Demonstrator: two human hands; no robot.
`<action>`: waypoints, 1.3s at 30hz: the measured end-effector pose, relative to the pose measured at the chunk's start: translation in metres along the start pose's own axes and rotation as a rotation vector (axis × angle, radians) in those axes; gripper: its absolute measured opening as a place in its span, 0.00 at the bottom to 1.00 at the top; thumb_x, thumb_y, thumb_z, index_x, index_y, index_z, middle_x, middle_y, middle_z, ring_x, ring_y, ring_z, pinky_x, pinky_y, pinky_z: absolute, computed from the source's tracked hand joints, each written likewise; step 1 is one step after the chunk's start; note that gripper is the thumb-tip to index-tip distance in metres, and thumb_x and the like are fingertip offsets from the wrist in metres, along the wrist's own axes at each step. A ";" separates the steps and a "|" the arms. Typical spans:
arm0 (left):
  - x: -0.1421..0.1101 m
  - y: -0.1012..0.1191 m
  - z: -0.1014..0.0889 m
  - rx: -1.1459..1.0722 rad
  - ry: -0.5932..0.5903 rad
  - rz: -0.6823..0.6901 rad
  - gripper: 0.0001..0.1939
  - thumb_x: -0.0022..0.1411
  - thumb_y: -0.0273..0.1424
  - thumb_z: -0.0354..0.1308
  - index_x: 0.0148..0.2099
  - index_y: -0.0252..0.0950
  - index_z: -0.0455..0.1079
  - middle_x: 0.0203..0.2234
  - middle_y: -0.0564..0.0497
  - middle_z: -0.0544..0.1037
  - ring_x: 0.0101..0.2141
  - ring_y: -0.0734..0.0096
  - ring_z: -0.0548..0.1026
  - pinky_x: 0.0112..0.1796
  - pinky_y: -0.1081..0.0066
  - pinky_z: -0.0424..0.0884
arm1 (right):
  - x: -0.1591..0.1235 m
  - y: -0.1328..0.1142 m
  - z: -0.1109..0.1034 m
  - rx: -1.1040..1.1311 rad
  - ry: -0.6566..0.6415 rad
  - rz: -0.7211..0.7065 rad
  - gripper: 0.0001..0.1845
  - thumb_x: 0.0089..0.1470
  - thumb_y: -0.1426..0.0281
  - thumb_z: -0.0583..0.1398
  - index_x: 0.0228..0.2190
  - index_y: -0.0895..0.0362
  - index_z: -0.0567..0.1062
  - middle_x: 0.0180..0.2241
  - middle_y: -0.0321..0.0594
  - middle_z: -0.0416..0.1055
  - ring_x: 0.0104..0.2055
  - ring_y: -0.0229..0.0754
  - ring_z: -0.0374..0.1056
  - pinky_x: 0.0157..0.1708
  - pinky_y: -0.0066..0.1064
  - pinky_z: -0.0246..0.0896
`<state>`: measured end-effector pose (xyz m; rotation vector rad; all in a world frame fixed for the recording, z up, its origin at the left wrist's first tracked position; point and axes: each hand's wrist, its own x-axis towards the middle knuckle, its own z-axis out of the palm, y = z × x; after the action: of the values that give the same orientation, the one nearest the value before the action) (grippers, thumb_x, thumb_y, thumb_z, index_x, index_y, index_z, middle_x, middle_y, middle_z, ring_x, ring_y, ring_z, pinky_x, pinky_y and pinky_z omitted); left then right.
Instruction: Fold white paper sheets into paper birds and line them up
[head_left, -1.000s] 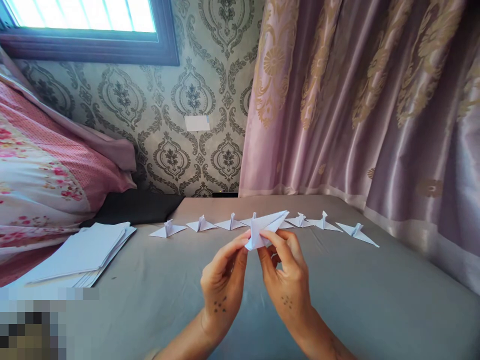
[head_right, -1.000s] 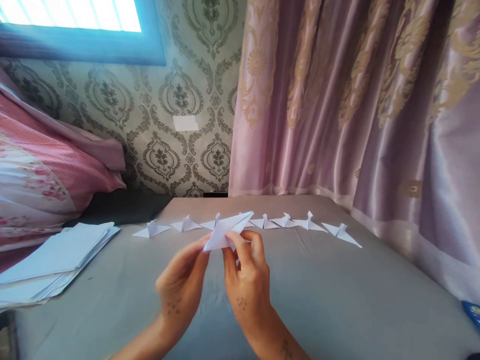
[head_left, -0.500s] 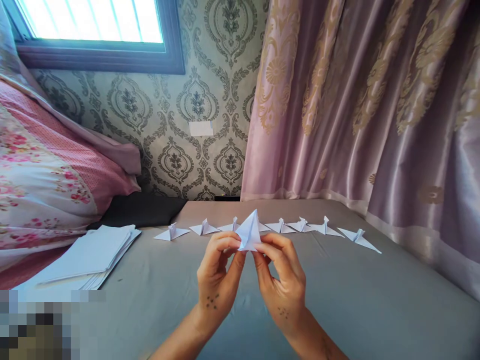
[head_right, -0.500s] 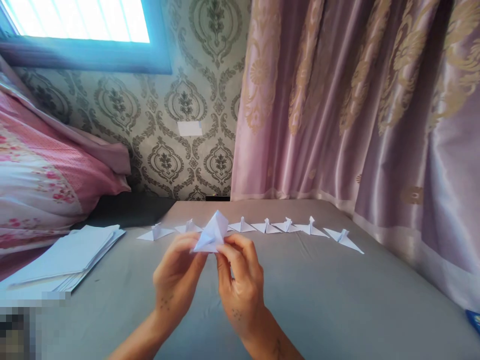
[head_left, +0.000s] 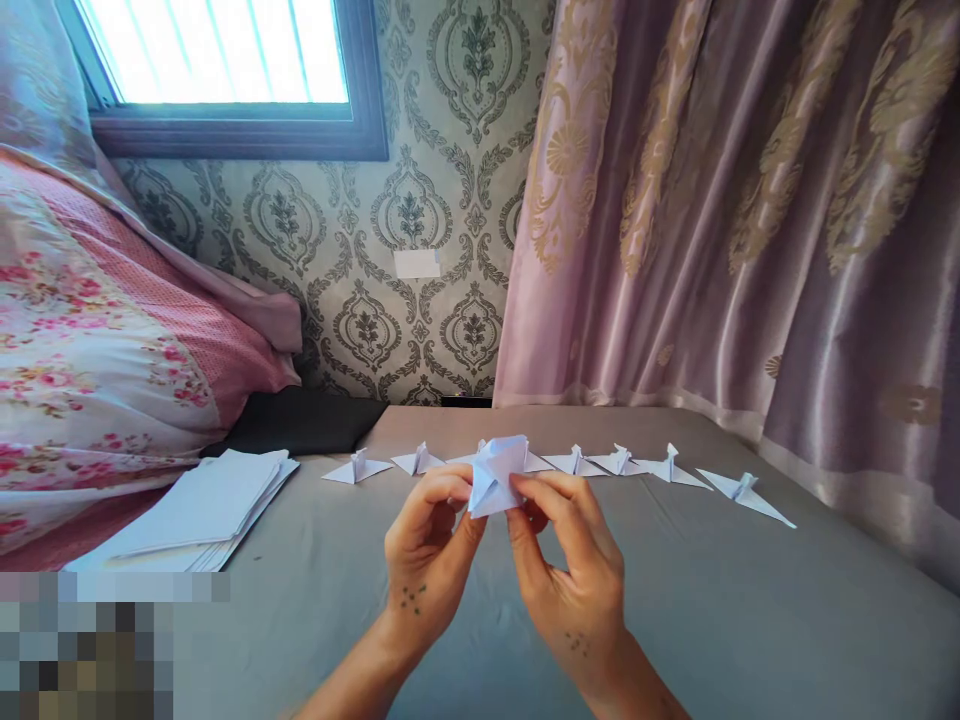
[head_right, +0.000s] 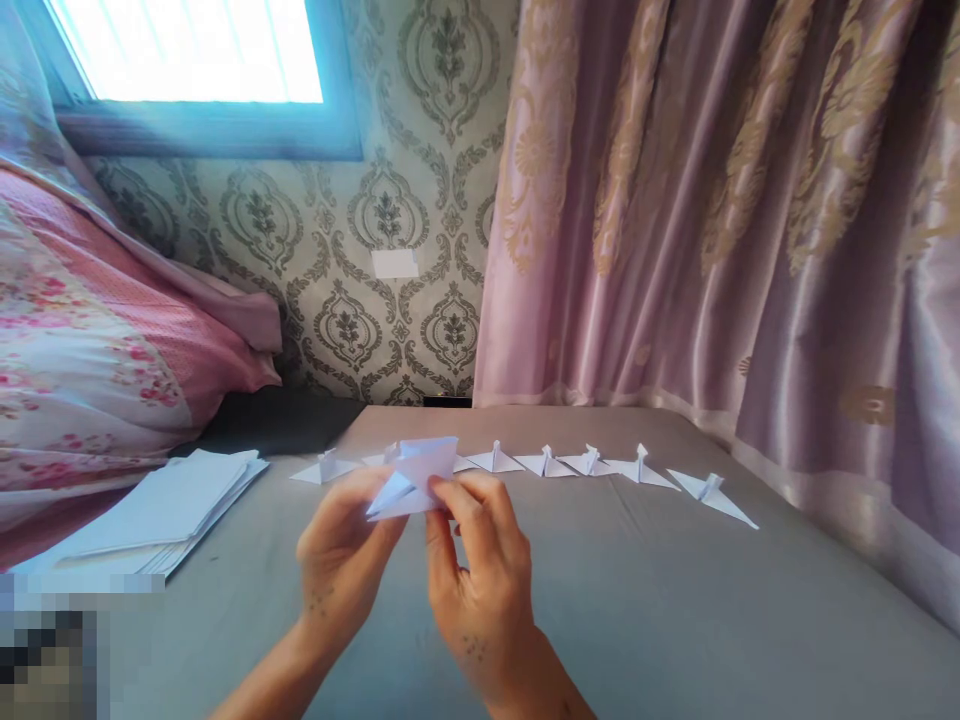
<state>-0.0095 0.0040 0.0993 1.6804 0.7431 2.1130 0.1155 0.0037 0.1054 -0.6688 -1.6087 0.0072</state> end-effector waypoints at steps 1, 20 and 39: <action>0.000 0.000 0.001 0.003 0.005 0.010 0.07 0.58 0.22 0.61 0.39 0.37 0.71 0.35 0.50 0.77 0.38 0.71 0.76 0.40 0.74 0.73 | -0.001 0.001 0.000 -0.002 0.004 -0.027 0.22 0.52 0.84 0.58 0.46 0.54 0.71 0.39 0.41 0.69 0.40 0.38 0.69 0.37 0.31 0.70; 0.003 -0.001 -0.005 0.163 -0.109 0.078 0.11 0.60 0.23 0.60 0.45 0.39 0.72 0.36 0.47 0.76 0.38 0.67 0.74 0.41 0.67 0.72 | -0.003 0.012 -0.006 0.013 -0.003 0.033 0.18 0.53 0.84 0.58 0.43 0.53 0.72 0.41 0.40 0.71 0.43 0.39 0.69 0.42 0.35 0.70; 0.011 0.003 -0.013 0.242 -0.318 0.169 0.14 0.62 0.20 0.56 0.48 0.39 0.71 0.39 0.48 0.70 0.41 0.70 0.72 0.43 0.70 0.72 | -0.001 0.017 -0.010 -0.068 -0.084 -0.041 0.23 0.52 0.84 0.60 0.48 0.56 0.70 0.40 0.41 0.70 0.42 0.39 0.68 0.41 0.34 0.69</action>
<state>-0.0243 0.0057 0.1081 2.2138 0.8055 1.8483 0.1312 0.0137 0.0996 -0.6959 -1.7090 -0.0507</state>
